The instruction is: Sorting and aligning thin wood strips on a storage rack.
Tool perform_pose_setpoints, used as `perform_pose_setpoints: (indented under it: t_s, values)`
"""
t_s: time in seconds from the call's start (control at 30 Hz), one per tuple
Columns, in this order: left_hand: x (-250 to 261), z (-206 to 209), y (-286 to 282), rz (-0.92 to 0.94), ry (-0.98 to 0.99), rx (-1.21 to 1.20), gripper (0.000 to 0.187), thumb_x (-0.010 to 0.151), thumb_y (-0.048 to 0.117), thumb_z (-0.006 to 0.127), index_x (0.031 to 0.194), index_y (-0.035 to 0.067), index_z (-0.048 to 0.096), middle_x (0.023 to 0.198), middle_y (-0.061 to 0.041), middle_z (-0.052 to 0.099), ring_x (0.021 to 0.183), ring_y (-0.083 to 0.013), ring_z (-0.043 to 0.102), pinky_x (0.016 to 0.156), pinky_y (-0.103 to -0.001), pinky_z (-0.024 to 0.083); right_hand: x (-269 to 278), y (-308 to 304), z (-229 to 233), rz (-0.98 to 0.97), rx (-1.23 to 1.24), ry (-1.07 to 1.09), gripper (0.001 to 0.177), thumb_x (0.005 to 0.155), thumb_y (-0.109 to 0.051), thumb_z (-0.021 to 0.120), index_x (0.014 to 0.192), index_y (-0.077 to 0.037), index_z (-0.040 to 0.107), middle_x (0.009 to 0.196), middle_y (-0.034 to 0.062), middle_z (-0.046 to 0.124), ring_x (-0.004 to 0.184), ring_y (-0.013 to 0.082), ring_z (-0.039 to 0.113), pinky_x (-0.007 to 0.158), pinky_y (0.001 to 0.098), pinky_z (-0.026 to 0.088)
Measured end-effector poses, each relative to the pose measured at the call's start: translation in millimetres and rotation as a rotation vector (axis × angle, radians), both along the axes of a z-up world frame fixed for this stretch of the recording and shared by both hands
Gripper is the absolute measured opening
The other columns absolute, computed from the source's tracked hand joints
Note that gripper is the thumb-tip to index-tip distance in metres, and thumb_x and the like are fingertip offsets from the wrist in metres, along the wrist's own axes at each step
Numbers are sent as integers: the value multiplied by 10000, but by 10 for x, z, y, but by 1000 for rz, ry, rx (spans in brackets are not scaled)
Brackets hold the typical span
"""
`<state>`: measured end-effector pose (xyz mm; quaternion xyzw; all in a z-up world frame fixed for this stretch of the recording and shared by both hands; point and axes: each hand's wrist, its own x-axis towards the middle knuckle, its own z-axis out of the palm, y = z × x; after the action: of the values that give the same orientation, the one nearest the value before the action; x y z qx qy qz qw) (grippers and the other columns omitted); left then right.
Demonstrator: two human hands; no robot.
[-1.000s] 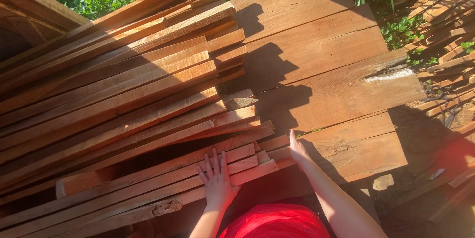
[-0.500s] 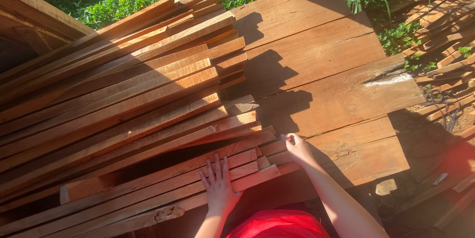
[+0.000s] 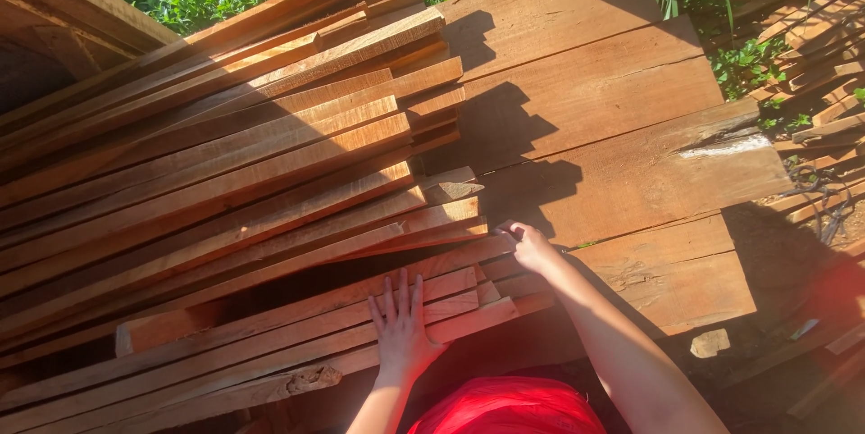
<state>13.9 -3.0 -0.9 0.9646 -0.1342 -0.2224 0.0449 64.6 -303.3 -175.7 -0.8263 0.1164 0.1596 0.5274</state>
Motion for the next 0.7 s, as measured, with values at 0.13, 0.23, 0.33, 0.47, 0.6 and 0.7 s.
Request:
perform_pose_setpoints:
  t_s: [0.13,0.23,0.33,0.47,0.6,0.7]
  values:
    - [0,-114,13,-2,-49,-16,1390,568,585,918,1635,189,120,1727,-115,66,1543,-390,24,1201,-679,5,19,-22,118,38,-92,95,318,1013,-300,583,1214,-91,712,1099,124,767,1020,228,717,856,358,540]
    - [-25,-92,5,2,-24,-50,1392,558,615,910,1632,192,134,1724,-117,72,1543,-389,25,1208,-672,4,-201,-177,-165,-83,26,167,385,1024,-345,581,1261,-72,714,1105,194,735,1036,355,674,844,399,535]
    - [-19,-60,10,4,-17,-32,1400,554,620,909,1635,197,127,1728,-110,67,1547,-386,25,1209,-668,1,-487,-391,-288,-344,257,323,581,1047,-520,515,1333,-39,670,1253,238,680,1163,393,621,946,420,501]
    - [2,-63,-17,12,25,-22,1412,561,618,917,1639,198,108,1705,-107,47,1547,-384,6,1212,-668,-13,-586,-260,100,-517,183,612,864,964,-730,404,1514,-69,495,1530,231,496,1422,320,469,1153,446,368]
    - [-15,8,4,10,-7,-52,1401,554,594,927,1635,207,124,1726,-105,60,1549,-374,8,1214,-665,-4,-628,-106,125,-536,167,671,1000,919,-779,387,1580,-28,371,1617,225,395,1520,343,347,1225,483,278]
    - [2,46,-9,17,40,-9,1397,563,603,917,1639,219,114,1738,-85,54,1559,-361,2,1227,-649,0,-652,-134,-20,-502,178,600,991,915,-770,383,1569,-25,383,1626,212,394,1528,341,342,1229,470,286]
